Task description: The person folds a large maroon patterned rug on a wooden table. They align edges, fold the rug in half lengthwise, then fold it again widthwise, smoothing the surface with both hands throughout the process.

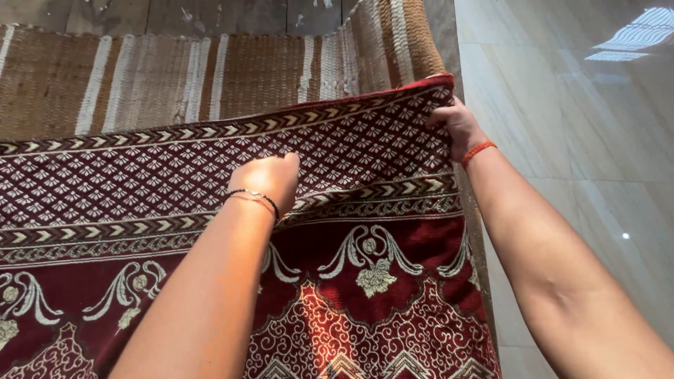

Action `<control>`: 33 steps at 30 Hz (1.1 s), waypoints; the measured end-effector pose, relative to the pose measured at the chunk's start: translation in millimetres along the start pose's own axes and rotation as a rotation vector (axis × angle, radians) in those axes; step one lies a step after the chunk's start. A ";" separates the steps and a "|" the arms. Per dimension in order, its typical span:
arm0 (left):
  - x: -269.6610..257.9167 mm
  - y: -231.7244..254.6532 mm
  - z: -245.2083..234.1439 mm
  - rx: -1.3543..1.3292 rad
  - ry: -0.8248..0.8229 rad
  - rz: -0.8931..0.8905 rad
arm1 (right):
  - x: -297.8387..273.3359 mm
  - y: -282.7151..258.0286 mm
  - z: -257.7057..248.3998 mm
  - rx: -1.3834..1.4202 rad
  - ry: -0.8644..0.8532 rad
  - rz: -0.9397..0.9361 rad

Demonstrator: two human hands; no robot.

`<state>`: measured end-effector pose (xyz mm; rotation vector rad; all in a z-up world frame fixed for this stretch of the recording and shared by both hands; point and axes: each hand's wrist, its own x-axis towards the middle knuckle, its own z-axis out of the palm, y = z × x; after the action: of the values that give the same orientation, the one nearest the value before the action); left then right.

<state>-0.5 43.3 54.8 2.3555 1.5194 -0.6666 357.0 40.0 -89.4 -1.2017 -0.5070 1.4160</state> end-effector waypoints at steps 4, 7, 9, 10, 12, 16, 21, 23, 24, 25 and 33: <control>3.9 2.5 14.8 -0.031 -0.019 -0.005 | 5.9 10.8 -4.3 -0.111 -0.020 0.069; 2.0 4.3 26.2 -0.062 -0.045 -0.002 | 5.2 37.5 -12.5 -0.916 0.228 -0.005; 1.7 2.7 35.6 -0.100 -0.003 0.014 | -7.2 53.1 -16.9 -1.334 0.433 -0.059; -0.8 0.3 43.1 -0.121 0.013 0.021 | -13.7 62.8 -13.0 -1.381 0.516 -0.056; -9.6 -8.0 58.8 -0.187 0.065 0.004 | -30.2 74.5 -5.3 -1.658 0.579 -0.214; -26.2 -31.0 83.2 -0.254 0.061 -0.075 | -74.9 92.4 25.3 -2.182 0.244 -0.765; -52.9 -44.7 111.5 -0.213 0.035 -0.053 | -194.4 165.7 133.9 -2.473 -0.865 -0.956; -61.9 -44.4 118.9 -0.213 0.037 -0.036 | -223.1 171.8 148.8 -1.534 -1.101 -1.133; -67.4 -44.3 121.7 -0.204 0.032 -0.025 | -223.0 167.1 143.6 -1.608 -1.109 -0.886; -72.6 -44.5 124.1 -0.195 0.027 -0.014 | -215.2 156.4 129.2 -1.667 -1.104 -0.637; -98.5 -83.3 134.3 -0.235 0.002 -0.105 | -134.1 82.6 31.6 -2.164 0.148 -0.110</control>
<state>-142.0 -59.8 -8.4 2.1156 1.6339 -0.4784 267.1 -92.9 -97.4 -2.6683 -2.1561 0.1189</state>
